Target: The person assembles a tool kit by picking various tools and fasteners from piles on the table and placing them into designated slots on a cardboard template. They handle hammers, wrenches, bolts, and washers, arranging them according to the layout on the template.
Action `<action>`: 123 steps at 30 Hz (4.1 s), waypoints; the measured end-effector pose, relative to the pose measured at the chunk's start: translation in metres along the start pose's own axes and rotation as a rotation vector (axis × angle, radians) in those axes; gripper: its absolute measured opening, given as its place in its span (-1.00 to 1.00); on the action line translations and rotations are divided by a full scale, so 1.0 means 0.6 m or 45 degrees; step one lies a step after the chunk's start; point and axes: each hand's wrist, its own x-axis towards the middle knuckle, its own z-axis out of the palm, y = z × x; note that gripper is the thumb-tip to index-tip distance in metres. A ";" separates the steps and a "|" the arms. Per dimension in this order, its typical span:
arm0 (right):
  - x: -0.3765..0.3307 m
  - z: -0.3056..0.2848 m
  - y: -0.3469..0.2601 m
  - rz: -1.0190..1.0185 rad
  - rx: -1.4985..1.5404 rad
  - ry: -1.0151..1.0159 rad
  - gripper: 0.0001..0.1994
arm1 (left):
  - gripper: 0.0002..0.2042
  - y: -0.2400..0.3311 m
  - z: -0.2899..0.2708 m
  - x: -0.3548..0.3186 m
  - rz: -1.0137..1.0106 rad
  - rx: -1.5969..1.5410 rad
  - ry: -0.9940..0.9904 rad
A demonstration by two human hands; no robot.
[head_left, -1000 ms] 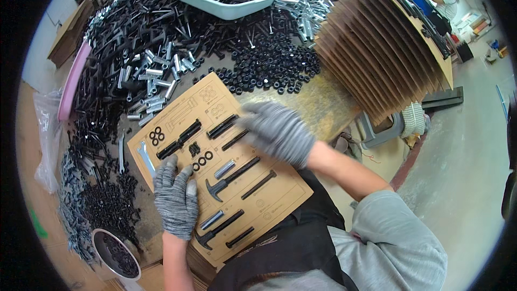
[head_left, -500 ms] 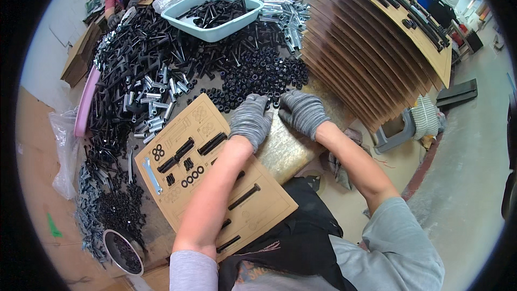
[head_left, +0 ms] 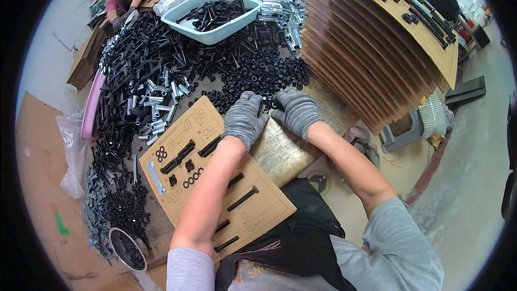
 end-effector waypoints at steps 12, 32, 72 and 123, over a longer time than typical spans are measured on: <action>-0.020 -0.018 -0.001 -0.057 -0.021 -0.155 -0.78 | -0.69 -0.012 -0.006 -0.015 -0.034 -0.320 -0.091; -0.062 0.016 -0.013 -0.030 0.192 0.294 -0.82 | -0.83 -0.007 -0.003 -0.035 -0.018 0.029 -0.052; -0.029 0.058 -0.393 -0.856 0.318 -0.432 -0.83 | -0.84 -0.187 -0.229 -0.455 -0.590 -0.153 0.123; -0.053 0.134 -0.463 -0.772 0.064 -0.515 -0.83 | -0.58 -0.188 -0.229 -0.492 -0.832 -0.105 0.045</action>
